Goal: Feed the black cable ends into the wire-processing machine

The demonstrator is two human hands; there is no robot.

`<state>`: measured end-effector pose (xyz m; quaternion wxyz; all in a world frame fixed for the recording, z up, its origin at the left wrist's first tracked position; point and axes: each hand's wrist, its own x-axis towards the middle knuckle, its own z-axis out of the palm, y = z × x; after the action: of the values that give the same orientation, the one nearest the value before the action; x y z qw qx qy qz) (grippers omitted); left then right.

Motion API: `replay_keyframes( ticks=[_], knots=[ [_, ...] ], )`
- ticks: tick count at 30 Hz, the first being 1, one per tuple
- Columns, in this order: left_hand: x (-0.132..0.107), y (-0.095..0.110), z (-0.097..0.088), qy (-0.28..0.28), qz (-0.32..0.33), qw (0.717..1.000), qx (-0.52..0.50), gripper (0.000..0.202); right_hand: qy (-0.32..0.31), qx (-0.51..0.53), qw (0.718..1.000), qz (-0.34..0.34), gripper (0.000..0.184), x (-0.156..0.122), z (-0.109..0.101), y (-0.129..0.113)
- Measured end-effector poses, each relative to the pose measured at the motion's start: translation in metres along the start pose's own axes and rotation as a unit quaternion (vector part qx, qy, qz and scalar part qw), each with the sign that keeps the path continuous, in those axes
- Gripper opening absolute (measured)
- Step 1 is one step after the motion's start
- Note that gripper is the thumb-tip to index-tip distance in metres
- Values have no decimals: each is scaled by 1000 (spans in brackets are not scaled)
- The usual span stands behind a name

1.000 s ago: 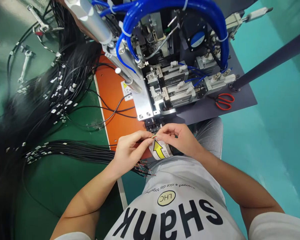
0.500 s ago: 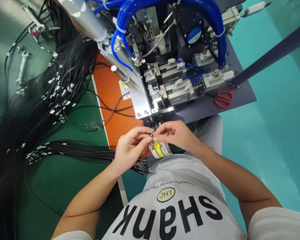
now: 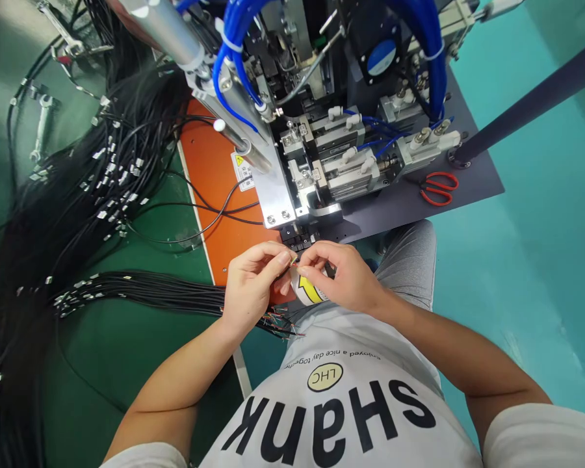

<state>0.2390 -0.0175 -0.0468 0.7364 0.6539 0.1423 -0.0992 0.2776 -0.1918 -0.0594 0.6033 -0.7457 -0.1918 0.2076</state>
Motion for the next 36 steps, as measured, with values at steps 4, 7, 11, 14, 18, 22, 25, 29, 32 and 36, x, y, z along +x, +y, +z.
replay_keyframes(
  ticks=[4,7,11,14,18,22,25,29,32,36],
  knots=[
    [1,-3,-2,21,-8,1000,-7,23,17,-15,1000,-3,6,0,3,3],
    [1,0,-5,-15,-23,1000,13,24,30,-29,999,2,6,0,3,2],
    [2,4,-8,-30,-9,998,48,21,49,-38,998,2,6,0,3,1],
    [4,3,-10,-35,-17,999,18,17,49,-33,998,2,6,-1,5,1],
    [6,1,-14,-61,-60,996,-37,15,31,-18,999,-4,7,-2,6,2],
    [8,1,-16,-68,-86,992,-63,17,24,-9,1000,-8,7,-2,5,3],
    [7,2,-15,-60,-89,992,-69,17,30,-5,1000,-4,7,-1,5,2],
    [6,3,-12,-45,-87,993,-60,18,43,-8,999,-3,8,-2,9,1],
    [3,5,-9,-24,-88,995,-34,18,52,-23,998,-1,8,-3,9,1],
    [2,7,-7,-19,-90,995,-23,18,22,-41,998,29,5,-3,1,-3]
  ],
)
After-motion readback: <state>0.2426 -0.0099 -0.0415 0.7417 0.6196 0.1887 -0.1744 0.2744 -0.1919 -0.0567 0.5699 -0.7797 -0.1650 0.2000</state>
